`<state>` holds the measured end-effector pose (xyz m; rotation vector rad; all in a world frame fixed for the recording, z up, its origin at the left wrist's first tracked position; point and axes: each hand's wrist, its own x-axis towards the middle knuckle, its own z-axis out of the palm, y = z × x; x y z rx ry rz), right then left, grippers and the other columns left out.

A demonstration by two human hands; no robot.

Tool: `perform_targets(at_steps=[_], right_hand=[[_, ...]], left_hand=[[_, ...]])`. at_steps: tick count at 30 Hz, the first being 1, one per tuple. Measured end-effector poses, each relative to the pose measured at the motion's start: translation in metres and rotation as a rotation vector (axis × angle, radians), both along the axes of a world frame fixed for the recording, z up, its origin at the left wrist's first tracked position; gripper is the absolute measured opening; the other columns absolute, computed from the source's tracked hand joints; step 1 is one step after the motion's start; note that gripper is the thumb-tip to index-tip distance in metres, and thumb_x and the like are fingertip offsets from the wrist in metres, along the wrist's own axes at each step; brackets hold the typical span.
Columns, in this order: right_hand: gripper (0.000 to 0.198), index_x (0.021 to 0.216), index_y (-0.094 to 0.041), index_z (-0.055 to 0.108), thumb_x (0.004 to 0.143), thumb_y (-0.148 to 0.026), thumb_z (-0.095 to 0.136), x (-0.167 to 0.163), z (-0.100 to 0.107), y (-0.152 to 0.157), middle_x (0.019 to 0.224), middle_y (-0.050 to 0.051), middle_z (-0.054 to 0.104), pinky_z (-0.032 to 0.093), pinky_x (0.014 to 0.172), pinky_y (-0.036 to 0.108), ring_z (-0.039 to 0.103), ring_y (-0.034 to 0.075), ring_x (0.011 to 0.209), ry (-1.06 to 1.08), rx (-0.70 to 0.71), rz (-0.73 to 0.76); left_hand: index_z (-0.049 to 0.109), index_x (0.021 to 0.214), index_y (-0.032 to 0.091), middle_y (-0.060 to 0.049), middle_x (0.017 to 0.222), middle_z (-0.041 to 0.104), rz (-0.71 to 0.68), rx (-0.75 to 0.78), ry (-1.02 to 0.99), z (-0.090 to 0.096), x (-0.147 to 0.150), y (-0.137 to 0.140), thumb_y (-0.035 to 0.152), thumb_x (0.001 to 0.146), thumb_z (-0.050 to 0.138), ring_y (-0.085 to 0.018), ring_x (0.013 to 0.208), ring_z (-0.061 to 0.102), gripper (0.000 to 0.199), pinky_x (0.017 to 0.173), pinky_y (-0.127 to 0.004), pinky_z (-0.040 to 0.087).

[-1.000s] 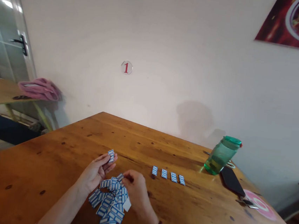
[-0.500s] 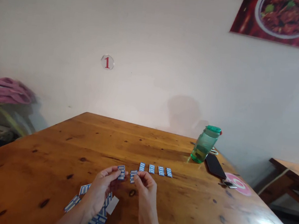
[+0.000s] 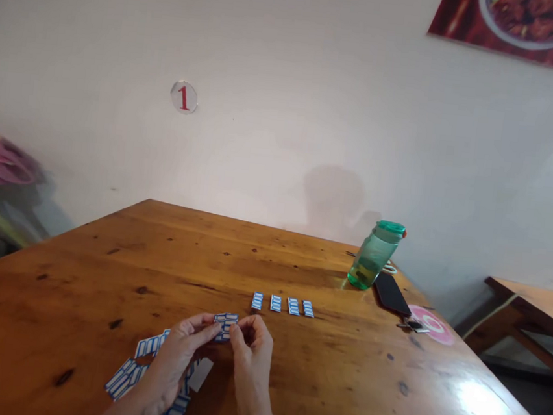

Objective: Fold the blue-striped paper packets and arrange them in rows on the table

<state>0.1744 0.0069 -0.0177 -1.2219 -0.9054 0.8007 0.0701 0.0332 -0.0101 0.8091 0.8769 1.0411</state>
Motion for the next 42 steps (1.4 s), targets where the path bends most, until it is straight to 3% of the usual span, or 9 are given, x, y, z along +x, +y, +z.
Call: perform_targets(at_steps=[5, 23, 27, 30, 34, 38, 42], right_hand=[[0.019, 0.057, -0.018, 0.049, 0.062, -0.030, 0.061, 0.002, 0.001, -0.001, 0.052, -0.004, 0.045, 0.032, 0.047, 0.021, 0.039, 0.011, 0.050, 0.008, -0.011, 0.014], [0.019, 0.055, -0.018, 0.047, 0.062, -0.029, 0.061, 0.000, 0.001, -0.001, 0.051, -0.005, 0.045, 0.031, 0.047, 0.021, 0.039, 0.010, 0.050, -0.061, -0.042, 0.037], [0.019, 0.060, -0.017, 0.051, 0.066, -0.032, 0.061, -0.002, 0.006, -0.004, 0.055, -0.003, 0.049, 0.035, 0.050, 0.022, 0.043, 0.011, 0.053, -0.057, -0.004, 0.063], [0.016, 0.066, -0.017, 0.056, 0.069, -0.032, 0.059, -0.002, 0.008, -0.004, 0.058, -0.002, 0.052, 0.036, 0.052, 0.022, 0.045, 0.012, 0.055, -0.102, 0.000, 0.056], [0.007, 0.067, -0.017, 0.060, 0.070, -0.022, 0.056, -0.006, 0.007, 0.001, 0.062, 0.000, 0.060, 0.038, 0.054, 0.023, 0.052, 0.014, 0.058, -0.336, -0.028, 0.178], [0.020, 0.073, -0.018, 0.065, 0.073, -0.010, 0.047, -0.020, 0.005, 0.010, 0.072, 0.003, 0.064, 0.039, 0.062, 0.024, 0.056, 0.016, 0.067, -0.726, -0.057, 0.391], [0.024, 0.084, -0.018, 0.066, 0.075, -0.007, 0.046, -0.036, 0.009, 0.019, 0.083, 0.006, 0.064, 0.038, 0.073, 0.024, 0.055, 0.017, 0.082, -1.132, -0.072, 0.484]], left_hand=[[0.068, 0.072, 0.014, -0.005, 0.065, 0.070, -0.052, -0.019, 0.038, 0.003, -0.001, -0.002, 0.028, 0.050, 0.074, -0.017, 0.060, 0.062, 0.027, 0.054, -0.024, 0.046], [0.069, 0.072, 0.012, -0.005, 0.065, 0.070, -0.059, -0.016, 0.094, 0.004, 0.001, -0.005, 0.025, 0.056, 0.071, -0.016, 0.058, 0.063, 0.020, 0.055, -0.024, 0.048], [0.068, 0.070, 0.011, -0.006, 0.065, 0.070, 0.016, -0.014, 0.044, 0.015, -0.009, -0.001, 0.018, 0.058, 0.069, -0.015, 0.056, 0.063, 0.014, 0.051, -0.023, 0.048], [0.064, 0.069, 0.013, -0.005, 0.063, 0.070, 0.202, -0.029, -0.072, 0.027, -0.028, 0.009, 0.014, 0.059, 0.069, -0.018, 0.060, 0.065, 0.011, 0.048, -0.024, 0.049], [0.058, 0.066, 0.016, -0.002, 0.063, 0.070, 0.398, -0.087, -0.240, 0.037, -0.054, 0.019, 0.005, 0.065, 0.062, -0.017, 0.059, 0.067, 0.011, 0.047, -0.022, 0.048], [0.057, 0.066, 0.016, -0.001, 0.064, 0.069, 0.427, -0.135, -0.342, 0.038, -0.064, 0.023, 0.003, 0.071, 0.056, -0.013, 0.058, 0.066, 0.014, 0.044, -0.018, 0.047], [0.057, 0.066, 0.016, 0.001, 0.064, 0.068, 0.453, -0.173, -0.390, 0.035, -0.066, 0.025, 0.003, 0.071, 0.057, -0.011, 0.055, 0.065, 0.014, 0.043, -0.015, 0.046]])
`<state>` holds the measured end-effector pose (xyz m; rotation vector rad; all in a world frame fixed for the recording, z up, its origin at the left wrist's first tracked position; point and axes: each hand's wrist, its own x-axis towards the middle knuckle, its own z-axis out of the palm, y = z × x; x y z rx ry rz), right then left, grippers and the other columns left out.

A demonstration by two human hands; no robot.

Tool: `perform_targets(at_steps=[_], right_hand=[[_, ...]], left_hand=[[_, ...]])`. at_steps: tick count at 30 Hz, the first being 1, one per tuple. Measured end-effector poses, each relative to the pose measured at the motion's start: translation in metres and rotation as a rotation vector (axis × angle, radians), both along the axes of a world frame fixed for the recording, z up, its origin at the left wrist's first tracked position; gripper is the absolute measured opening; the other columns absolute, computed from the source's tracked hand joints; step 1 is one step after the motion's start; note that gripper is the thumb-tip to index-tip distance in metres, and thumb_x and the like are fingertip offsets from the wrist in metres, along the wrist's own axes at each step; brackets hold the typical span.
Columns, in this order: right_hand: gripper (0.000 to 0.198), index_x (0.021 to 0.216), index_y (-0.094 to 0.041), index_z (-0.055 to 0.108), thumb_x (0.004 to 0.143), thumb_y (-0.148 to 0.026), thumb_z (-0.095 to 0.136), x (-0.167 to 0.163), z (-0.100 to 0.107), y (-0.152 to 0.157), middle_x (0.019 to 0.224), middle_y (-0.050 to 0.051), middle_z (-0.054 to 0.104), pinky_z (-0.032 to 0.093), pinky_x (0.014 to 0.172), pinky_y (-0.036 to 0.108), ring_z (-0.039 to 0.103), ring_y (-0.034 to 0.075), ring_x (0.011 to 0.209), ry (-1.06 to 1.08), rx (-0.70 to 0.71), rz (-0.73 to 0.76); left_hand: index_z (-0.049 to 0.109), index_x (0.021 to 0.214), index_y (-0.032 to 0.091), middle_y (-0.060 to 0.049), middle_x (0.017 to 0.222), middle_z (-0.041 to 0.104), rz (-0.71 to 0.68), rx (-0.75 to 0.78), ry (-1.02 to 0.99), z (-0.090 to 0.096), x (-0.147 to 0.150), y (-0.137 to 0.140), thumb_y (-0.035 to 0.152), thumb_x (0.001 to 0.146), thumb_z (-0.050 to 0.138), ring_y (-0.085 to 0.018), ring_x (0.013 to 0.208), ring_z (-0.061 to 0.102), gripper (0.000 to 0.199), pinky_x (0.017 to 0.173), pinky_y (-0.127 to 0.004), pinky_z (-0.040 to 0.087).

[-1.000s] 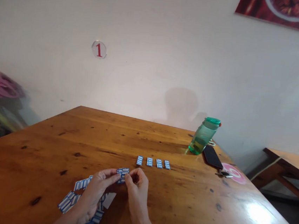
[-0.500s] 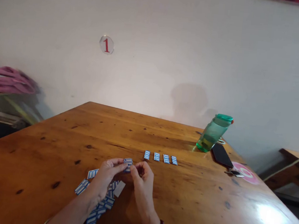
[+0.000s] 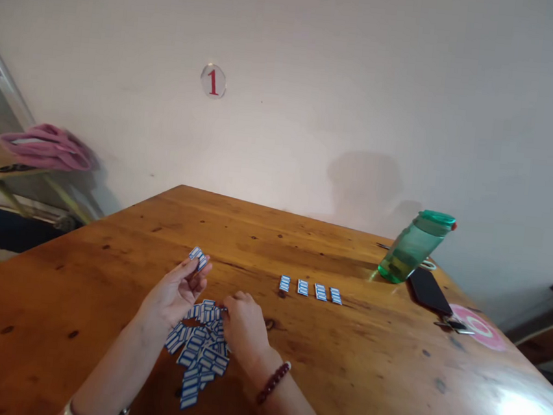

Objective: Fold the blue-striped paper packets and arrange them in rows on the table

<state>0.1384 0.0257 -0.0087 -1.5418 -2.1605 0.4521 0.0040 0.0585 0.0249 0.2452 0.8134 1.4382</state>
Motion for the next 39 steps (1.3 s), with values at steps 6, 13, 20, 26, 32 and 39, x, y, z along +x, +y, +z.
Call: perform_targets(at_steps=[6, 13, 20, 26, 32, 39], right_hand=[[0.019, 0.089, -0.017, 0.063, 0.076, -0.016, 0.050, -0.013, 0.008, 0.006, 0.092, 0.009, 0.060, 0.038, 0.072, 0.027, 0.053, 0.021, 0.088, -0.246, -0.015, 0.088], [0.016, 0.082, -0.016, 0.061, 0.067, -0.012, 0.056, -0.015, 0.016, 0.013, 0.091, 0.010, 0.061, 0.037, 0.065, 0.030, 0.054, 0.023, 0.086, -0.282, -0.042, 0.150], [0.012, 0.055, -0.017, 0.058, 0.067, -0.019, 0.057, 0.003, 0.009, 0.001, 0.050, -0.003, 0.053, 0.031, 0.049, 0.021, 0.045, 0.010, 0.049, 0.712, -0.276, -0.052], [0.021, 0.062, -0.015, 0.064, 0.062, -0.035, 0.069, 0.031, 0.007, -0.020, 0.059, -0.001, 0.058, 0.028, 0.047, 0.018, 0.045, 0.008, 0.052, 1.342, -0.405, -0.241], [0.021, 0.063, -0.015, 0.063, 0.061, -0.035, 0.070, 0.040, 0.008, -0.024, 0.054, -0.003, 0.054, 0.029, 0.046, 0.019, 0.039, 0.007, 0.048, 1.332, -0.208, -0.323], [0.022, 0.062, -0.017, 0.054, 0.065, -0.035, 0.065, 0.035, 0.012, -0.027, 0.057, -0.003, 0.052, 0.034, 0.050, 0.021, 0.043, 0.010, 0.053, 1.251, -0.053, -0.376]], left_hand=[[0.056, 0.064, 0.016, 0.002, 0.060, 0.067, 0.047, -0.017, -0.048, 0.001, -0.003, 0.001, 0.003, 0.075, 0.053, -0.009, 0.051, 0.064, 0.018, 0.041, -0.014, 0.044], [0.057, 0.066, 0.016, 0.002, 0.064, 0.067, 0.028, -0.006, -0.029, 0.003, -0.001, -0.001, 0.003, 0.072, 0.056, -0.009, 0.052, 0.063, 0.014, 0.041, -0.014, 0.044], [0.056, 0.065, 0.017, 0.001, 0.062, 0.068, 0.011, 0.031, 0.017, 0.001, 0.002, -0.003, 0.004, 0.070, 0.057, -0.011, 0.053, 0.064, 0.013, 0.043, -0.016, 0.045], [0.057, 0.071, 0.016, -0.003, 0.071, 0.071, -0.171, 0.080, 0.163, -0.010, 0.026, -0.012, 0.009, 0.064, 0.063, -0.017, 0.060, 0.067, 0.011, 0.043, -0.020, 0.045], [0.061, 0.073, 0.015, -0.004, 0.065, 0.071, -0.337, 0.102, 0.338, -0.018, 0.046, -0.025, 0.020, 0.061, 0.067, -0.017, 0.058, 0.066, 0.015, 0.045, -0.019, 0.043], [0.065, 0.071, 0.013, -0.004, 0.064, 0.071, -0.407, 0.168, 0.443, -0.019, 0.055, -0.029, 0.025, 0.058, 0.067, -0.018, 0.057, 0.065, 0.018, 0.049, -0.024, 0.047]])
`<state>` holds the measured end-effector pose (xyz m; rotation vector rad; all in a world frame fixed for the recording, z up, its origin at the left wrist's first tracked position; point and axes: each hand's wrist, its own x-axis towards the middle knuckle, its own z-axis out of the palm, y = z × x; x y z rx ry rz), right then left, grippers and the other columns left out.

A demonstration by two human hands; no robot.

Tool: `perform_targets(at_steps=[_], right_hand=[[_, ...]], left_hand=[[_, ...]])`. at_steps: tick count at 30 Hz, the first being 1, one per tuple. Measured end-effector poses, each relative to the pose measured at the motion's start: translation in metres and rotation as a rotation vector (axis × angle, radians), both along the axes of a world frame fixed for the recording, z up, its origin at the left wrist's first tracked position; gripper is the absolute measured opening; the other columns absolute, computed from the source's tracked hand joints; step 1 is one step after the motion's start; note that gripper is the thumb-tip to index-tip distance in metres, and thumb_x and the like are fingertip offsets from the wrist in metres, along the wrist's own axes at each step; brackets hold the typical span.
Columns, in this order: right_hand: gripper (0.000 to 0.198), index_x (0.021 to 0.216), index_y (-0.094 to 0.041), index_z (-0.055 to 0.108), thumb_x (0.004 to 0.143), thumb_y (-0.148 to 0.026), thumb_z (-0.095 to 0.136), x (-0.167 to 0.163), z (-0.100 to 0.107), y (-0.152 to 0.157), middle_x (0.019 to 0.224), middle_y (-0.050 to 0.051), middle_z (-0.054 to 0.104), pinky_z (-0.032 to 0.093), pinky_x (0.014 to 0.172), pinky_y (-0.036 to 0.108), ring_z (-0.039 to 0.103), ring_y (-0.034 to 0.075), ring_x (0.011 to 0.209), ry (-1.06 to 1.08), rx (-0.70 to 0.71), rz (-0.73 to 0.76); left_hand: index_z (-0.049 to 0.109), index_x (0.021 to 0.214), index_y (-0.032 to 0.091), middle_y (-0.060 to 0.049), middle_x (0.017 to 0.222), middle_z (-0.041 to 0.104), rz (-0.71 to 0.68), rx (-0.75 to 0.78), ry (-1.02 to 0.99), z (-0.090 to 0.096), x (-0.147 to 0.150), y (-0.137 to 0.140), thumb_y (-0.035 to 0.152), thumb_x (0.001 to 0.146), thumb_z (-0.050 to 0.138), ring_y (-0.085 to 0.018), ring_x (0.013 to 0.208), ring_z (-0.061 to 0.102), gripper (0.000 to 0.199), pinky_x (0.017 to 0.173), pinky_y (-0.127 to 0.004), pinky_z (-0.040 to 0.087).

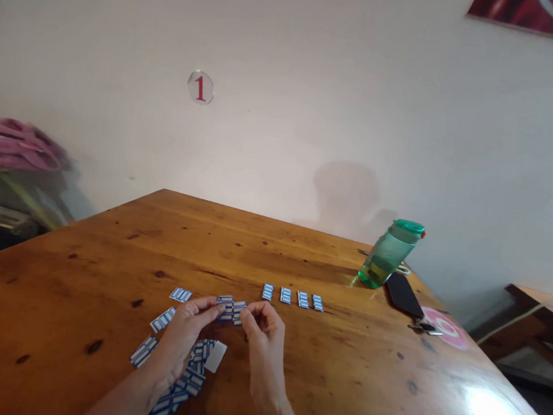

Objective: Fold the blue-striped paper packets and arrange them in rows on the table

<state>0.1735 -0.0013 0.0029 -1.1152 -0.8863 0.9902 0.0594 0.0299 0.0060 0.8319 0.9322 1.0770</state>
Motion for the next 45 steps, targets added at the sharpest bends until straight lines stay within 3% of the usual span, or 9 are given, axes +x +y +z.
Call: perform_targets(at_steps=[10, 19, 28, 41, 45], right_hand=[[0.019, 0.060, -0.018, 0.050, 0.068, -0.033, 0.058, -0.006, -0.006, 0.002, 0.054, -0.004, 0.046, 0.032, 0.047, 0.021, 0.040, 0.011, 0.051, -0.222, 0.051, -0.114], [0.017, 0.060, -0.018, 0.048, 0.069, -0.030, 0.057, -0.004, -0.009, 0.002, 0.054, -0.005, 0.045, 0.033, 0.048, 0.021, 0.040, 0.010, 0.051, -0.274, 0.036, -0.078], [0.019, 0.060, -0.017, 0.054, 0.065, -0.032, 0.063, -0.005, -0.008, 0.003, 0.053, -0.004, 0.050, 0.034, 0.049, 0.021, 0.042, 0.010, 0.050, -0.092, 0.031, -0.006], [0.017, 0.063, -0.017, 0.059, 0.063, -0.030, 0.069, -0.005, -0.007, 0.000, 0.060, -0.002, 0.057, 0.037, 0.056, 0.022, 0.047, 0.011, 0.056, 0.201, 0.001, 0.081], [0.017, 0.061, -0.017, 0.057, 0.063, -0.029, 0.069, -0.005, -0.010, 0.001, 0.059, -0.003, 0.057, 0.037, 0.054, 0.020, 0.047, 0.010, 0.054, 0.250, -0.009, 0.105]], left_hand=[[0.064, 0.073, 0.014, -0.003, 0.063, 0.070, -0.056, 0.043, 0.137, -0.003, 0.001, -0.005, 0.028, 0.061, 0.063, -0.016, 0.056, 0.064, 0.019, 0.045, -0.021, 0.043], [0.062, 0.064, 0.015, -0.003, 0.062, 0.068, -0.063, 0.041, 0.123, 0.001, 0.003, -0.006, 0.028, 0.058, 0.065, -0.016, 0.053, 0.062, 0.016, 0.047, -0.022, 0.044], [0.062, 0.061, 0.015, 0.000, 0.058, 0.063, -0.030, 0.113, 0.146, 0.001, 0.003, -0.006, 0.026, 0.056, 0.066, -0.014, 0.057, 0.057, 0.013, 0.042, -0.018, 0.039], [0.067, 0.060, 0.015, 0.001, 0.058, 0.062, -0.061, -0.060, -0.139, -0.004, 0.001, -0.007, 0.030, 0.053, 0.074, -0.009, 0.054, 0.052, 0.018, 0.048, -0.019, 0.040], [0.067, 0.059, 0.015, 0.001, 0.057, 0.062, -0.052, -0.042, -0.100, -0.002, 0.001, -0.006, 0.029, 0.054, 0.073, -0.009, 0.052, 0.052, 0.016, 0.048, -0.019, 0.040]])
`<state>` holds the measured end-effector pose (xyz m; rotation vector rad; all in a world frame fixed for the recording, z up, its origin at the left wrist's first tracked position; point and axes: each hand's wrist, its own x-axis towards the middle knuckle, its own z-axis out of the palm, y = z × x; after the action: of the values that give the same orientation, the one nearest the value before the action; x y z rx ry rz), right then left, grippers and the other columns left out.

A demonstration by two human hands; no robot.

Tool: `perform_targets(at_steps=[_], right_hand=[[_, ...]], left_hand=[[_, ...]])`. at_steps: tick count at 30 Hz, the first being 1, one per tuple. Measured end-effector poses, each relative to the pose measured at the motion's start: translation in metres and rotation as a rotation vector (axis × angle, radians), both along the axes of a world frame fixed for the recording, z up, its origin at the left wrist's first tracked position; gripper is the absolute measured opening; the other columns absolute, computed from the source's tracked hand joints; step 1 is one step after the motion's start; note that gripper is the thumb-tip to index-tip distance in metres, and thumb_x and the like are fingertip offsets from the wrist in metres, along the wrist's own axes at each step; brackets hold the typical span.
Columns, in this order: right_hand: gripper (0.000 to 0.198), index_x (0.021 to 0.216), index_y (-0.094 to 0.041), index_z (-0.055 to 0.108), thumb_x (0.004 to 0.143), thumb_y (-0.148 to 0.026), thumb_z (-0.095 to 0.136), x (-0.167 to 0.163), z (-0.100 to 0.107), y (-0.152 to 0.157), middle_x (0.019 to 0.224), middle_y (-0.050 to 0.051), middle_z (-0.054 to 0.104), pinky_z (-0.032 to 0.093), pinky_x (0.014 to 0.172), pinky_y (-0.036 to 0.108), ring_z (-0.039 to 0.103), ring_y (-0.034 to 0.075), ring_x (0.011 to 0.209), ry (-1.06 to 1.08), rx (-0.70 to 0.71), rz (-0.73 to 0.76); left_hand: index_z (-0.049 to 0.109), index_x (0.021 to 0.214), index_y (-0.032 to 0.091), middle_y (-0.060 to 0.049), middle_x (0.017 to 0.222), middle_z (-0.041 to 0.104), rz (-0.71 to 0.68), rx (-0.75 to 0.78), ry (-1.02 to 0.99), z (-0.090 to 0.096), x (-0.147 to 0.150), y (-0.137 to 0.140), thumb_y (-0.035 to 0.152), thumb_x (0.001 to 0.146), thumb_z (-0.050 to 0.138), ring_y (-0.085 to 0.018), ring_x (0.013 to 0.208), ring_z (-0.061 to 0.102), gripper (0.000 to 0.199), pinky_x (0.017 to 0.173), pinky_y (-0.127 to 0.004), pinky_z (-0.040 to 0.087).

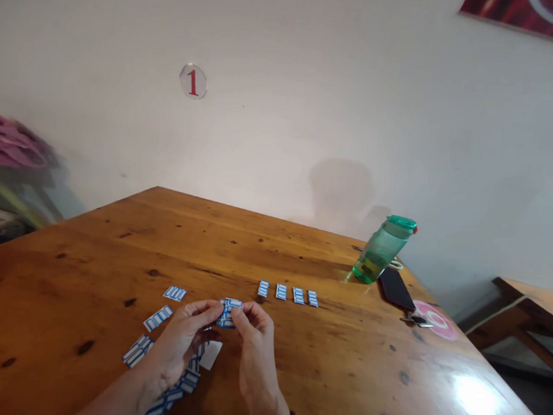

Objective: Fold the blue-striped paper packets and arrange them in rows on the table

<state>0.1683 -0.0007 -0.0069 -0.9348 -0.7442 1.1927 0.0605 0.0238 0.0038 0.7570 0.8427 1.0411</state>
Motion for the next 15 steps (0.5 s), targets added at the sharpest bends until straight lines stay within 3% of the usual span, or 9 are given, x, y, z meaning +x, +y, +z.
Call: perform_targets(at_steps=[5, 9, 15], right_hand=[[0.019, 0.058, -0.017, 0.055, 0.064, -0.031, 0.067, -0.003, 0.005, -0.001, 0.055, -0.004, 0.052, 0.037, 0.054, 0.022, 0.044, 0.010, 0.054, -0.134, 0.000, -0.080], [0.022, 0.055, -0.018, 0.053, 0.064, -0.034, 0.065, -0.005, 0.010, -0.003, 0.051, -0.005, 0.046, 0.034, 0.050, 0.021, 0.040, 0.010, 0.050, -0.216, 0.015, -0.142], [0.022, 0.057, -0.018, 0.054, 0.062, -0.035, 0.066, -0.004, 0.008, -0.001, 0.053, -0.004, 0.050, 0.034, 0.049, 0.021, 0.041, 0.010, 0.050, -0.205, 0.017, -0.155]], left_hand=[[0.069, 0.063, 0.015, 0.000, 0.054, 0.062, 0.056, 0.120, 0.145, 0.002, 0.001, 0.001, 0.027, 0.058, 0.068, -0.011, 0.052, 0.052, 0.014, 0.047, -0.020, 0.041], [0.070, 0.063, 0.015, 0.000, 0.055, 0.062, 0.090, 0.129, 0.171, 0.003, 0.001, 0.000, 0.025, 0.057, 0.067, -0.012, 0.052, 0.052, 0.012, 0.046, -0.020, 0.041], [0.071, 0.065, 0.015, -0.001, 0.057, 0.063, 0.097, 0.132, 0.174, 0.002, 0.001, 0.001, 0.026, 0.058, 0.067, -0.012, 0.053, 0.052, 0.014, 0.046, -0.019, 0.041]])
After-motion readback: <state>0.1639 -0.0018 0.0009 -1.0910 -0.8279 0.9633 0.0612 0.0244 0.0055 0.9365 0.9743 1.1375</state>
